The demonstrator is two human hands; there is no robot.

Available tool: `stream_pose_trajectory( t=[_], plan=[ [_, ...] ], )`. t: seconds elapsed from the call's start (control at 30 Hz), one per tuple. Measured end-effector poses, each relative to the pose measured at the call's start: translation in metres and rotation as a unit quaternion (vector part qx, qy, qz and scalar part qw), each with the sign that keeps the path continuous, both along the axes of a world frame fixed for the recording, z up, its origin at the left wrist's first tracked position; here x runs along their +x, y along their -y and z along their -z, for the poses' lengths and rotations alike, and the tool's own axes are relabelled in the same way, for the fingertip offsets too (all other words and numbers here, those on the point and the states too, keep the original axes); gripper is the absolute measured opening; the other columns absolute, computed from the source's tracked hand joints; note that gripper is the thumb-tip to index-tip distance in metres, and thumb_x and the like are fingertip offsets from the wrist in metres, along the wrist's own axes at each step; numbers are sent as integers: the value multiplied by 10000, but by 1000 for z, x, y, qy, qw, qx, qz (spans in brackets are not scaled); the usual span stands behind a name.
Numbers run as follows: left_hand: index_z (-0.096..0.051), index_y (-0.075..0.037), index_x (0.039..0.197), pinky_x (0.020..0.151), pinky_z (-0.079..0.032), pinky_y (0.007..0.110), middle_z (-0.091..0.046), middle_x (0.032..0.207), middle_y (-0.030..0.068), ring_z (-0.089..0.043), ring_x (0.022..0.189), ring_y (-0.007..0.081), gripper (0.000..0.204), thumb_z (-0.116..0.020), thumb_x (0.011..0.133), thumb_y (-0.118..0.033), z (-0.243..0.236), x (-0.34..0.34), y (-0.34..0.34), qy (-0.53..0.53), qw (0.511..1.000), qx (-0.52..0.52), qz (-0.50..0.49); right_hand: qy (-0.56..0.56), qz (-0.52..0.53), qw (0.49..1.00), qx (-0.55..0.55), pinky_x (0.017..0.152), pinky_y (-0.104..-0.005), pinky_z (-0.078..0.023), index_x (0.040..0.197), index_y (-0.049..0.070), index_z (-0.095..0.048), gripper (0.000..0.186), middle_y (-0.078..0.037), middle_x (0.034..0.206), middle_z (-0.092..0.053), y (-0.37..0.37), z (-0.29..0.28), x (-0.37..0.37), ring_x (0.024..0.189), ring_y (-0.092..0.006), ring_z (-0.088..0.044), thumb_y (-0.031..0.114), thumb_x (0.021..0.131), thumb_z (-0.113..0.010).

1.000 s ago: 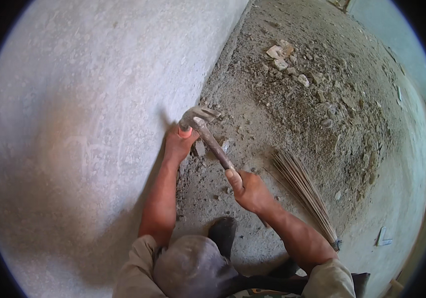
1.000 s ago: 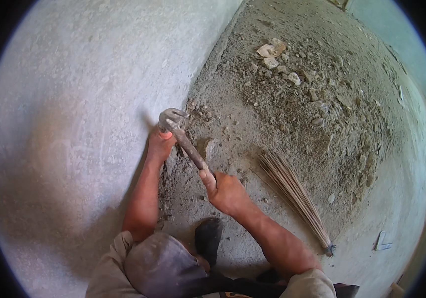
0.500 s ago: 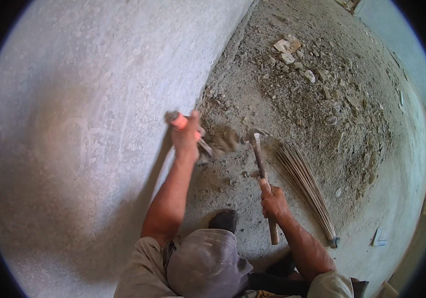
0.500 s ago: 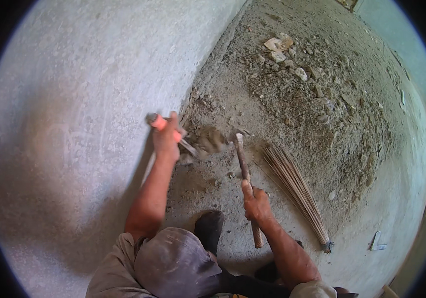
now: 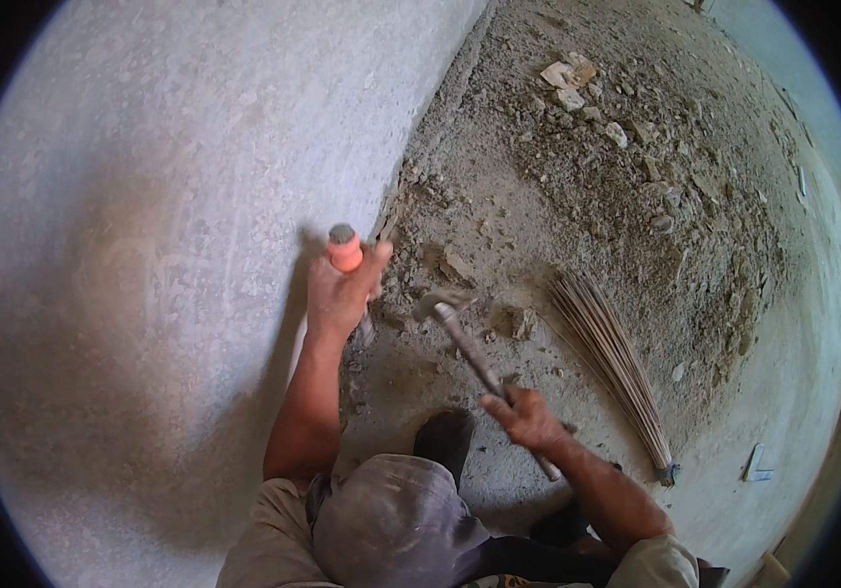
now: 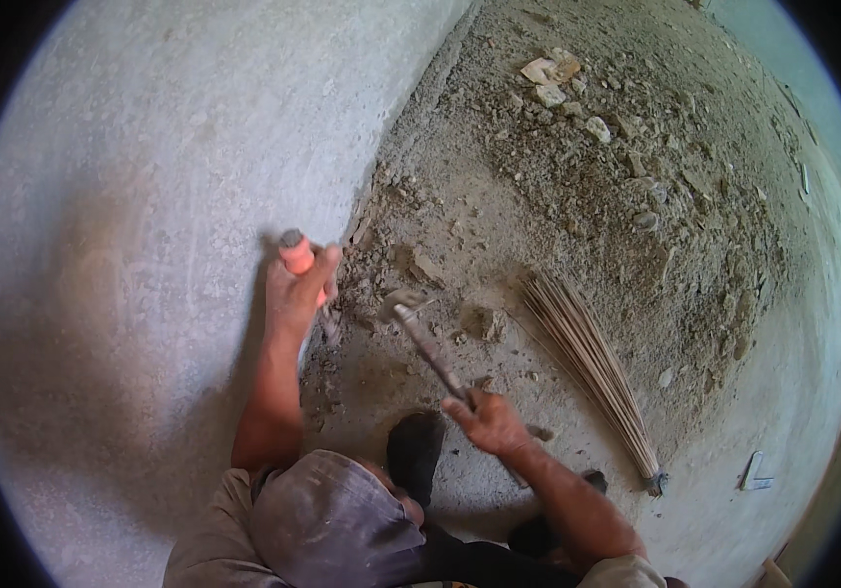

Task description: Chipping away concrete from the base of a wall using a hammer and chisel, then sweeping up the debris.

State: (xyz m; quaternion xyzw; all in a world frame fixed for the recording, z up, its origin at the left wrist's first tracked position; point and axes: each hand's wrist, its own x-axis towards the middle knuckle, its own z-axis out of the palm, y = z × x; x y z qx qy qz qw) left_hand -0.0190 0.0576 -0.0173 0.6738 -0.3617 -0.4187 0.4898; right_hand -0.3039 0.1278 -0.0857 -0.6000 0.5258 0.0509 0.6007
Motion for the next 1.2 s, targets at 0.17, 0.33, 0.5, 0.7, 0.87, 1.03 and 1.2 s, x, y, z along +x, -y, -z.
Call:
stream_pose_trajectory(
  t=[0.17, 0.33, 0.5, 0.7, 0.87, 1.03, 1.2],
  plan=[
    [-611, -77, 961, 589, -483, 252, -660, 820, 36, -631, 723, 106, 275, -701, 841, -307, 27, 6, -50, -16, 940, 256, 224, 50, 45, 998, 10, 714, -465, -477, 924, -21, -576, 526, -266, 793, -617, -24, -5, 34, 787, -399, -630, 501, 909, -511],
    [-508, -80, 1275, 713, -498, 299, -646, 1061, 86, -617, 959, 145, 508, -689, 851, -294, 62, -33, -88, -207, 902, 282, 253, 46, 52, 994, -83, 641, -436, -475, 853, -6, -539, 480, -245, 667, -573, -30, -19, 43, 690, -369, -618, 464, 936, -488],
    [-478, -82, 1236, 846, -493, 399, -585, 1060, 93, -578, 1013, 236, 463, -682, 851, -238, 64, -55, -65, -441, 878, 15, 186, -91, -234, 966, -67, 838, -473, -476, 1112, 18, -522, 615, -242, 1100, -604, 18, -56, -3, 1001, -388, -608, 592, 907, -440],
    [-560, -50, 1032, 857, -488, 403, -594, 938, 85, -598, 920, 233, 221, -658, 841, -107, 23, -41, -48, -380, 911, -98, 124, -384, -235, 876, -174, 954, -479, -423, 1250, 39, -457, 634, -205, 1311, -468, 61, -91, -198, 1240, -338, -456, 481, 834, -640],
    [-552, -68, 1007, 868, -473, 411, -560, 929, 64, -557, 926, 213, 177, -626, 846, -78, 8, -50, -63, -294, 951, -85, 52, -392, -161, 900, -103, 866, -496, -452, 1209, 1, -454, 686, -221, 1181, -504, -48, -15, -276, 1085, -400, -521, 387, 726, -752],
    [-537, -22, 1076, 826, -472, 392, -572, 897, 87, -575, 874, 215, 224, -580, 871, -101, -32, -28, -93, -165, 979, -122, 10, -263, 37, 933, -243, 776, -489, -451, 1168, 25, -472, 589, -233, 1062, -535, -79, 37, -328, 969, -440, -533, 260, 703, -746],
    [-506, -7, 1148, 804, -465, 376, -583, 911, 97, -581, 874, 216, 312, -582, 857, -90, -70, -31, -128, -34, 982, -136, -125, -107, 80, 941, -311, 695, -483, -456, 1123, 8, -495, 453, -249, 898, -567, -65, -16, -296, 796, -455, -559, 156, 738, -683]
  ],
)
